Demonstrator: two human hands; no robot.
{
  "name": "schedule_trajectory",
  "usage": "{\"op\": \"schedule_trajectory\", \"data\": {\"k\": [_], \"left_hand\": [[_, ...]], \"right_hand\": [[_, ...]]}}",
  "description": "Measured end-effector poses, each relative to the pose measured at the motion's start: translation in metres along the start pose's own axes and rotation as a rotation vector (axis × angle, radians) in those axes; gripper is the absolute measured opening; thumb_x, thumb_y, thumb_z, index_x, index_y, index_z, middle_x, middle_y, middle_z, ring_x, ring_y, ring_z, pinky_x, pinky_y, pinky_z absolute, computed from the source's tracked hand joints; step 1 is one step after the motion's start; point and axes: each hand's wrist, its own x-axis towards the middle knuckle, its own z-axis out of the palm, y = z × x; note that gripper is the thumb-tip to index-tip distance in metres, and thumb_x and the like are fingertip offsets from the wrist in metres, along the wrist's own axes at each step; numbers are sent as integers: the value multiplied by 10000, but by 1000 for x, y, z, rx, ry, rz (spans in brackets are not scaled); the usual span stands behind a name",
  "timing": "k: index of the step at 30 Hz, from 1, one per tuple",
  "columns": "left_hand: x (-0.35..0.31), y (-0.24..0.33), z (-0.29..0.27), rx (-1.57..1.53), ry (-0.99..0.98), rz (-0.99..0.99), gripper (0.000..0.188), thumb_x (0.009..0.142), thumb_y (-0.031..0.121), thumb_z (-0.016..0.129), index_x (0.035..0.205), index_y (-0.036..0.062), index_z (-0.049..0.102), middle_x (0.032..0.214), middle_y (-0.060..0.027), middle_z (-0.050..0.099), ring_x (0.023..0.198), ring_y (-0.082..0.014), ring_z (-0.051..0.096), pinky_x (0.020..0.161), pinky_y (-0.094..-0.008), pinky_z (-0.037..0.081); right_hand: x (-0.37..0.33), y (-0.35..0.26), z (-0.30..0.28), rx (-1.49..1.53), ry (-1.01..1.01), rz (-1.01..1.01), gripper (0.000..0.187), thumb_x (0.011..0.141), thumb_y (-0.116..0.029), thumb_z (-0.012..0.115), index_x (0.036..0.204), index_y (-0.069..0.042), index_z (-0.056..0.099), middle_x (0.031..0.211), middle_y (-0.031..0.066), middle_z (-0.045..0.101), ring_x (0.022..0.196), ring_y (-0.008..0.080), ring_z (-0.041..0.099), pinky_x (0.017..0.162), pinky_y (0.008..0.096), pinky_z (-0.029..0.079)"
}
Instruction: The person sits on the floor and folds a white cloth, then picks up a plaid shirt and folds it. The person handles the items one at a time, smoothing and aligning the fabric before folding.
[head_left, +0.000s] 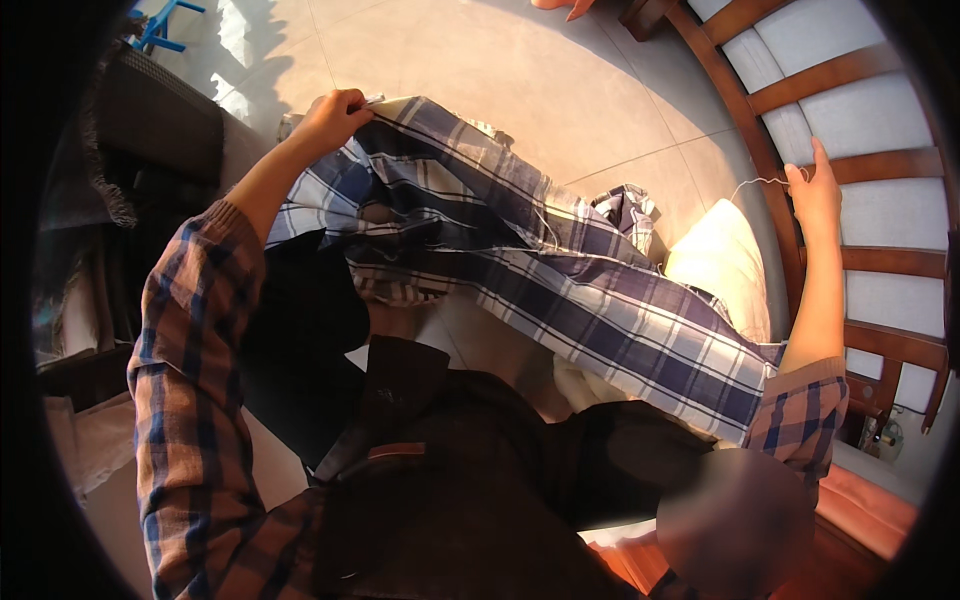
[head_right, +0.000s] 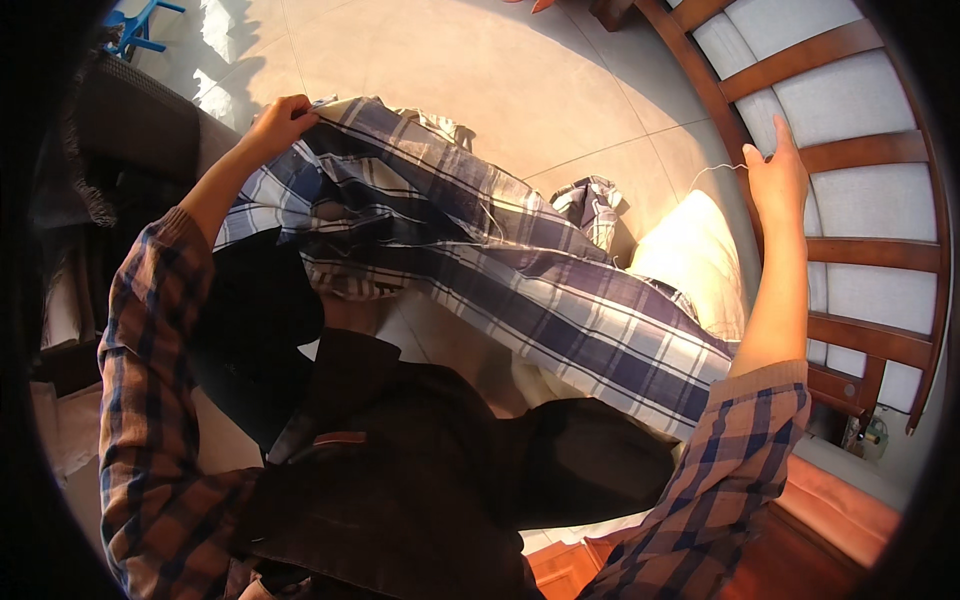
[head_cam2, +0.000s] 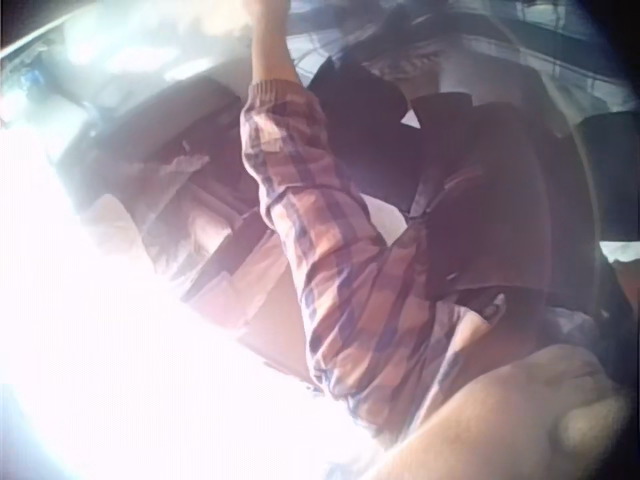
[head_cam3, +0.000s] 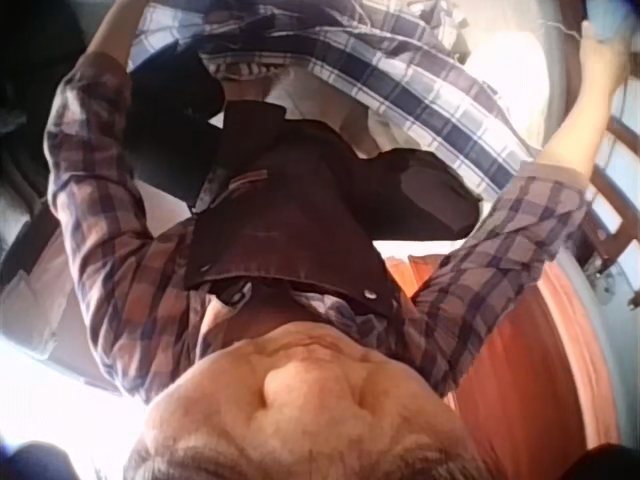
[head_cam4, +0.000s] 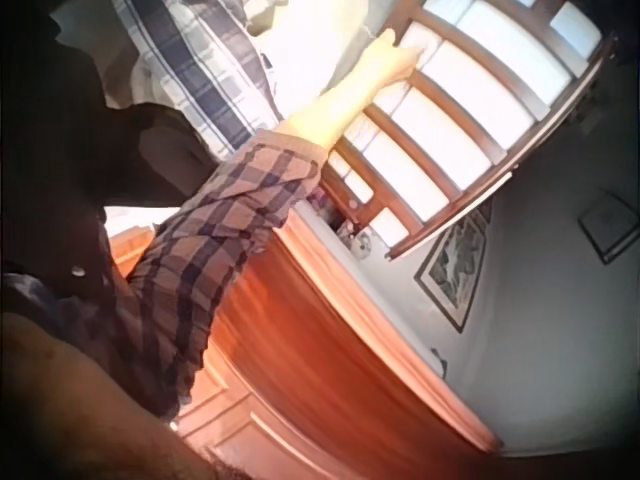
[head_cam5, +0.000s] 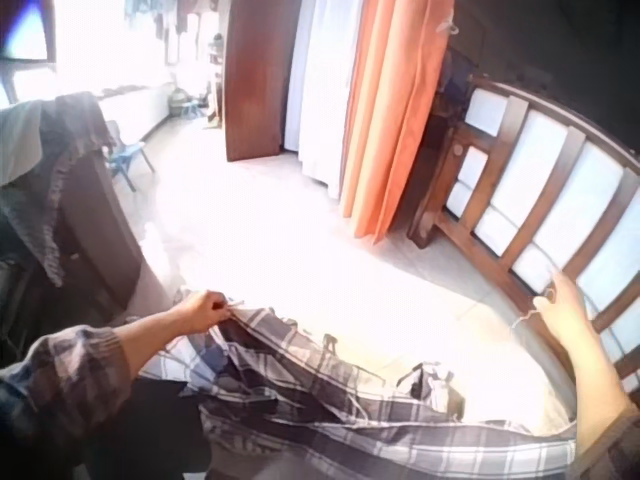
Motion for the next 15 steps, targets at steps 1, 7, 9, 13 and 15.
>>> {"op": "schedule_trajectory", "data": {"k": [1,7,9,13,15], "left_hand": [[-5,-2,-3,28,3,16,177,781,204,586,801,28,576,613,-63,534,576,-138,505,548,-294,401],[-7,-19,-3,51,-8,38,180,764,185,587,778,7,568,612,-87,528,574,-167,489,549,-312,391],[2,-9,-1,44,-14,64,179,760,183,591,777,6,569,613,-92,537,575,-180,500,553,-316,394],[-15,-13,-9,119,-35,6,178,760,178,591,838,18,582,709,-120,581,683,-260,555,638,-348,436],[-15,-8,-1,172,21,80,203,760,173,594,909,36,582,817,-130,586,795,-297,562,718,-366,449]], "right_hand": [[-6,-37,2,206,-4,46,401,802,-144,584,1191,-102,496,915,105,631,639,158,603,525,272,482],[-137,-189,97,596,-563,-90,271,685,-264,679,724,-1,628,791,158,616,836,298,589,737,366,454],[-169,-201,138,610,-713,-29,239,660,-211,687,753,4,638,730,148,617,684,270,602,665,333,456],[-159,-207,103,1333,-878,512,144,857,-121,522,791,-25,605,682,16,585,534,63,462,497,202,358],[-151,-186,77,1505,-863,543,156,892,-157,489,828,-34,561,666,37,553,541,84,448,504,216,362]]}}
